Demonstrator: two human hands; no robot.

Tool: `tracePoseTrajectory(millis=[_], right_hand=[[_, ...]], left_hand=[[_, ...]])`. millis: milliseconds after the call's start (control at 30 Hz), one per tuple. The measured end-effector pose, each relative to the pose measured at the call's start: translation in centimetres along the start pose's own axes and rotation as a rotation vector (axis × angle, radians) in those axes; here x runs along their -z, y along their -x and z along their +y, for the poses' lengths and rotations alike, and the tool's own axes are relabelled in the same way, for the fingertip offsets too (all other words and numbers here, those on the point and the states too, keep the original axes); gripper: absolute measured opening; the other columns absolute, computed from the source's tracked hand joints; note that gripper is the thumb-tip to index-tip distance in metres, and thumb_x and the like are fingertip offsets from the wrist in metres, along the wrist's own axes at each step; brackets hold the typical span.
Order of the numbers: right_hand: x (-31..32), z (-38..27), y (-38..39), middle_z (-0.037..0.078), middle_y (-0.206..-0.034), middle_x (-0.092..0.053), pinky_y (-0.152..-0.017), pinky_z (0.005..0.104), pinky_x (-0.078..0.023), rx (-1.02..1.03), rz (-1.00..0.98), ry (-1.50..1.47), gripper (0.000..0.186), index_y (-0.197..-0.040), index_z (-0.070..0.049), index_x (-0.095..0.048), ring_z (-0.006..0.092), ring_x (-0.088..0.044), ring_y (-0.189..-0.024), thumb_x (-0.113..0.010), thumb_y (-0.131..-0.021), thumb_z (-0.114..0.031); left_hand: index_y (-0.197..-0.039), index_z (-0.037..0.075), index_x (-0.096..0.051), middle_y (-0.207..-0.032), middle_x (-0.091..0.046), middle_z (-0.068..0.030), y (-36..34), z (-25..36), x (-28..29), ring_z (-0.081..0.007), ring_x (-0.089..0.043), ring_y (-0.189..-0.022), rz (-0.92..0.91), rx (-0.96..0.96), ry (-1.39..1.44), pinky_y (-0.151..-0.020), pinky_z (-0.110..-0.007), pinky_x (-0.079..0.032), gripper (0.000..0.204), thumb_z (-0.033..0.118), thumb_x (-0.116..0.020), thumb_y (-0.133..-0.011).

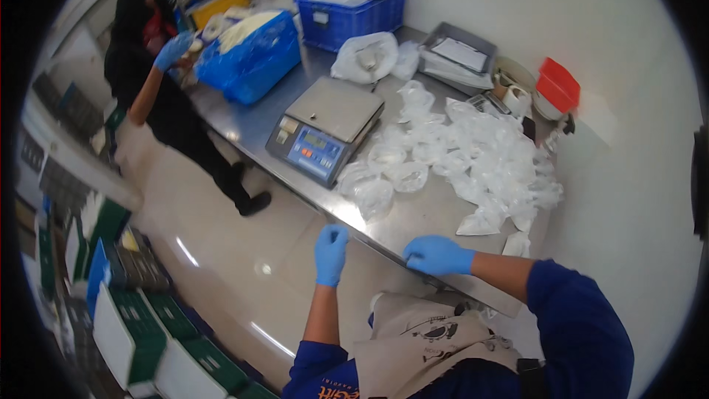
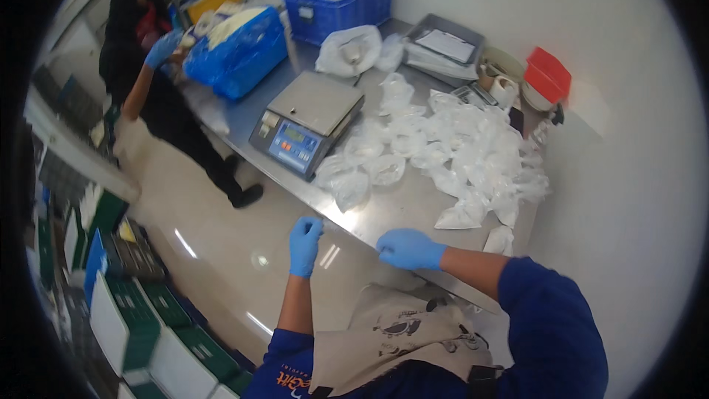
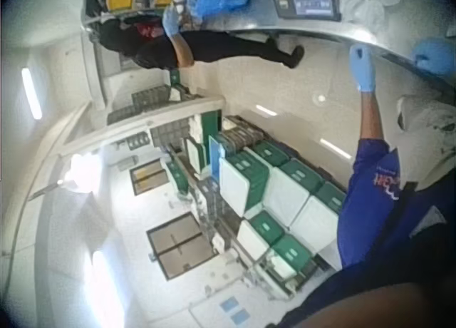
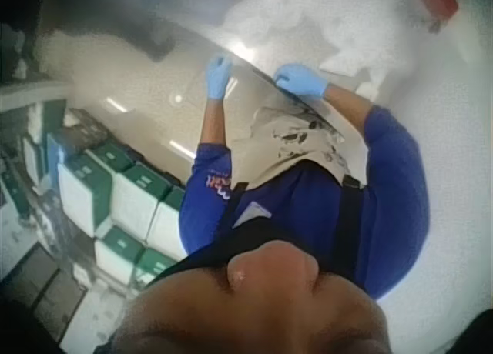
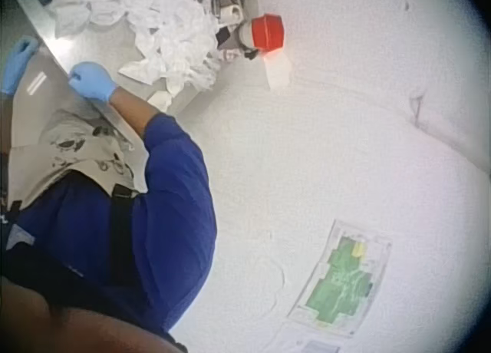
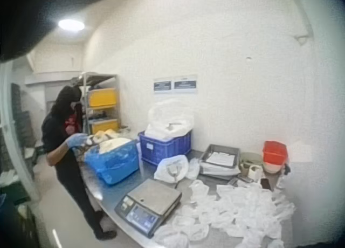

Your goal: The person seals small plastic bags containing a white substance by hand. The person picks up individual bags from a large pile, presses the top of each bag together to close it, and places the sealed bags back onto the pile on the table.

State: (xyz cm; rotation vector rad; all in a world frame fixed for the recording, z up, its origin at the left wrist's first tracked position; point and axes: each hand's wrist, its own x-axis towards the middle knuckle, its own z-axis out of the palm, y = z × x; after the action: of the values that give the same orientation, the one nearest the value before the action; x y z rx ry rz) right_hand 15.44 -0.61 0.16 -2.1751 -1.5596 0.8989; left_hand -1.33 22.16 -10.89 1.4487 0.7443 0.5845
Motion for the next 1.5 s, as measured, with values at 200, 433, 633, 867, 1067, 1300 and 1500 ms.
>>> tracePoseTrajectory(millis=[200,433,633,867,1067,1300,1500], right_hand=[[-0.8,0.5,1.6,0.015,-0.105,-0.071,-0.087,0.0423,-0.052,0.007,-0.056,-0.103,0.031,-0.108,-0.008,-0.072,0.0325,-0.068,-0.096,-0.061,-0.089,-0.028],[-3.7,4.0,14.3,0.01,-0.1,-0.072,-0.082,0.0326,-0.053,-0.348,0.691,-0.686,0.023,-0.106,-0.004,-0.073,0.0194,-0.067,-0.089,-0.066,-0.092,-0.022],[-14.4,6.9,21.3,0.007,-0.089,-0.07,-0.076,0.0276,-0.051,-0.427,1.269,-1.081,0.017,-0.103,0.0,-0.072,0.0128,-0.063,-0.081,-0.066,-0.094,-0.013],[-12.1,3.5,24.9,0.006,-0.089,-0.07,-0.072,0.0275,-0.05,-0.349,1.296,-1.286,0.014,-0.1,0.0,-0.071,0.0109,-0.061,-0.078,-0.066,-0.094,-0.011],[-4.2,4.0,31.0,0.011,-0.08,-0.067,-0.069,0.0333,-0.05,-0.444,0.86,-0.789,0.019,-0.087,-0.002,-0.071,0.0205,-0.063,-0.071,-0.068,-0.088,-0.02],[-4.4,9.6,30.6,0.017,-0.082,-0.069,-0.069,0.0422,-0.052,-0.796,0.322,-0.23,0.022,-0.078,-0.003,-0.07,0.0331,-0.065,-0.073,-0.066,-0.084,-0.023],[-1.5,13.1,22.7,0.016,-0.084,-0.071,-0.074,0.0431,-0.053,-0.53,0.593,-0.078,0.021,-0.085,-0.005,-0.074,0.0352,-0.067,-0.078,-0.066,-0.083,-0.025]], left_hand=[[-0.096,0.002,-0.066,-0.082,-0.062,-0.004,5.3,8.7,-6.4,-0.0105,-0.055,-0.073,-0.434,-0.011,-0.187,-0.069,-0.027,-0.048,0.018,0.02,-0.067,-0.092],[-0.094,0.005,-0.067,-0.085,-0.065,-0.0092,6.7,13.7,-16.6,-0.0191,-0.061,-0.073,-0.95,-0.322,-0.589,-0.072,-0.034,-0.051,0.022,0.027,-0.066,-0.091],[-0.101,0.006,-0.068,-0.088,-0.066,-0.0111,11.4,10.2,-27.0,-0.0191,-0.063,-0.08,-1.482,-0.215,-0.641,-0.078,-0.034,-0.052,0.025,0.03,-0.062,-0.094],[-0.103,0.003,-0.068,-0.095,-0.067,-0.0043,13.9,7.8,-26.5,-0.0117,-0.06,-0.085,-1.588,0.143,-0.579,-0.08,-0.029,-0.05,0.021,0.023,-0.066,-0.096],[-0.097,0.001,-0.068,-0.091,-0.066,-0.0023,7.3,8.0,-20.4,-0.0096,-0.059,-0.084,-1.07,0.096,-0.484,-0.079,-0.027,-0.05,0.015,0.016,-0.065,-0.095],[-0.09,0.002,-0.065,-0.084,-0.064,-0.002,3.1,8.5,-10.6,-0.0096,-0.057,-0.078,-0.289,0.149,-0.133,-0.074,-0.025,-0.047,0.009,0.01,-0.063,-0.093],[-0.099,0.002,-0.064,-0.088,-0.064,-0.0043,-0.1,5.6,-6.6,-0.0124,-0.059,-0.078,0.086,-0.025,-0.185,-0.073,-0.027,-0.048,0.012,0.011,-0.066,-0.092]])
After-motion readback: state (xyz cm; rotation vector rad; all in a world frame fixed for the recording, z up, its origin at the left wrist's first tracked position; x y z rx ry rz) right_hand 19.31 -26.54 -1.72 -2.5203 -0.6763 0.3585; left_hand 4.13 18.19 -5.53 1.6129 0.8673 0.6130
